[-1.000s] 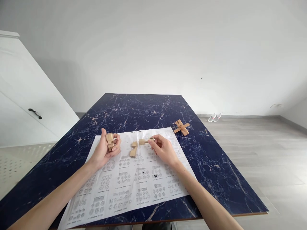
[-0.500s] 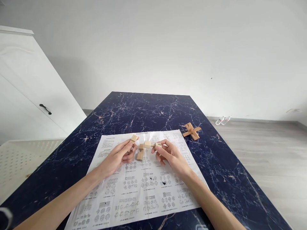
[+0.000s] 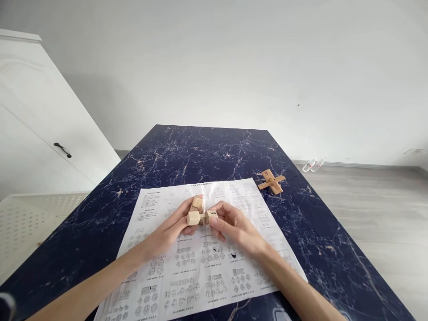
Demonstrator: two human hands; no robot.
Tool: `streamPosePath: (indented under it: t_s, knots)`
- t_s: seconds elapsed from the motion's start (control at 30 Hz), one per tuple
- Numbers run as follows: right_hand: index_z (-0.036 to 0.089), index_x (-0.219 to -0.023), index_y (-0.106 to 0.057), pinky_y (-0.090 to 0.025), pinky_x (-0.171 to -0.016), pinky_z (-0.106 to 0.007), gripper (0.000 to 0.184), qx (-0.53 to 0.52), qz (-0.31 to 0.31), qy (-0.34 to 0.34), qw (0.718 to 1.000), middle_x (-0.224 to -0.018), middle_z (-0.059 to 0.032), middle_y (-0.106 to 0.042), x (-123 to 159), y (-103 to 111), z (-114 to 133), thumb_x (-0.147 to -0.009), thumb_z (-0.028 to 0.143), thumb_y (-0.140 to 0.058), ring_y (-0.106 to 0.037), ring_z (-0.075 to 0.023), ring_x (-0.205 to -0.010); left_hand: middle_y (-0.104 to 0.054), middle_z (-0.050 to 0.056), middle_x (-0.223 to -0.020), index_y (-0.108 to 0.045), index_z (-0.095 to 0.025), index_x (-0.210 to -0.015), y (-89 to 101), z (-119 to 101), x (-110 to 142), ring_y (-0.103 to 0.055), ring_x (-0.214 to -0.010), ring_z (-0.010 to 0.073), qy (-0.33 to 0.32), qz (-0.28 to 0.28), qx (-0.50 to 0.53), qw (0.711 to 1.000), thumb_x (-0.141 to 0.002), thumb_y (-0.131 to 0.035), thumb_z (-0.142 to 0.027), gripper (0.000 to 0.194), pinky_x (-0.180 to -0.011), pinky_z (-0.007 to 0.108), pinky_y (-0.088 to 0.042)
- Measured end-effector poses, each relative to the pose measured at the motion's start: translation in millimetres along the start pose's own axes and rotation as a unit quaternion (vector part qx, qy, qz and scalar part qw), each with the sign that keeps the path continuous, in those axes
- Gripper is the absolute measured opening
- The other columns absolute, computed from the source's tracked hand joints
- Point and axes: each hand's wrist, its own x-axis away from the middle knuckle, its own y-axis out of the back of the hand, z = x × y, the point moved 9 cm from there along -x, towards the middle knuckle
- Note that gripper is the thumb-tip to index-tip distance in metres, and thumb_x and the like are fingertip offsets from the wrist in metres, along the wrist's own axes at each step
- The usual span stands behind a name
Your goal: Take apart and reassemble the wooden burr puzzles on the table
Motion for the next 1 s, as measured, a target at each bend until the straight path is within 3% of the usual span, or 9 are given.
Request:
streamPosePath:
  t_s: [0.1, 0.2, 0.27, 0.4, 0.47, 0.77, 1.0]
  knots:
    - [0.023, -0.107, -0.064, -0.036, -0.061, -0.031, 0.036, 0.013, 0.008, -0.012, 1.000, -0.078, 0.0033, -0.057, -0.5, -5.3, 2.4, -0.102, 0.056, -0.075, -0.047, -0.0125, -0.061, -0.047, 0.000, -0.100, -0.027, -0.037, -0.169, -0.8, 2.5, 2.6, -0.042, -0.082, 0.0167, -0.008, 0.007, -0.007, 1.000, -0.114, -0.050, -0.045, 0.060, -0.080, 0.034, -0.038]
    - [0.024, -0.104, -0.063, -0.038, -0.062, -0.031, 0.038, 0.035, -0.004, -0.018, 0.999, -0.081, 0.0021, -0.059, -0.9, -4.6, 3.2, -0.100, 0.060, -0.075, -0.048, -0.0141, -0.063, -0.054, 0.005, -0.119, -0.019, -0.042, -0.172, -3.3, 4.8, 5.4, -0.052, -0.096, 0.0197, 0.000, 0.018, -0.035, 0.999, -0.111, -0.057, -0.041, 0.072, -0.088, 0.036, -0.042]
    - [0.025, -0.102, -0.062, -0.041, -0.064, -0.033, 0.039, 0.070, -0.026, -0.008, 0.997, -0.084, 0.0006, -0.061, -0.7, -0.3, 4.0, -0.099, 0.063, -0.074, -0.050, -0.0158, -0.067, -0.055, 0.005, -0.119, -0.020, -0.042, -0.172, -5.5, 4.1, 6.4, -0.054, -0.099, 0.0212, -0.002, 0.020, -0.047, 0.999, -0.111, -0.058, -0.046, 0.072, -0.092, 0.037, -0.043]
    - [0.026, -0.100, -0.064, -0.047, -0.077, -0.038, 0.040, 0.134, -0.058, 0.041, 0.988, -0.091, -0.0029, -0.064, 0.6, 4.7, 9.9, -0.097, 0.065, -0.074, -0.059, -0.0219, -0.083, -0.048, 0.001, -0.097, -0.029, -0.035, -0.169, -10.0, -2.1, 5.7, -0.046, -0.083, 0.0181, -0.037, 0.012, -0.021, 0.999, -0.113, -0.050, -0.057, 0.064, -0.086, 0.036, -0.044]
    - [0.026, -0.100, -0.064, -0.049, -0.081, -0.040, 0.039, 0.147, -0.063, 0.050, 0.986, -0.092, -0.0039, -0.065, 1.2, 4.0, 11.6, -0.099, 0.064, -0.071, -0.061, -0.0237, -0.087, -0.046, 0.000, -0.096, -0.034, -0.033, -0.166, -12.4, -5.0, 5.2, -0.043, -0.081, 0.0171, -0.055, 0.012, -0.009, 0.998, -0.113, -0.047, -0.058, 0.060, -0.084, 0.036, -0.043]
    - [0.025, -0.097, -0.062, -0.045, -0.073, -0.040, 0.031, 0.230, -0.076, 0.076, 0.967, -0.083, -0.0022, -0.063, 6.3, -2.5, 22.1, -0.105, 0.055, -0.065, -0.056, -0.0208, -0.074, -0.052, -0.001, -0.088, -0.040, -0.023, -0.154, -14.8, -7.5, 4.0, -0.052, -0.074, 0.0171, -0.065, 0.014, -0.060, 0.996, -0.114, -0.040, -0.060, 0.054, -0.079, 0.038, -0.048]
    - [0.026, -0.096, -0.059, -0.044, -0.069, -0.038, 0.031, 0.261, -0.074, 0.097, 0.958, -0.078, -0.0014, -0.062, 8.9, -6.7, 26.1, -0.107, 0.055, -0.059, -0.054, -0.0203, -0.070, -0.053, -0.003, -0.084, -0.045, -0.021, -0.147, -14.1, -10.3, 3.7, -0.054, -0.069, 0.0157, -0.084, 0.001, -0.066, 0.994, -0.113, -0.044, -0.060, 0.051, -0.072, 0.035, -0.049]
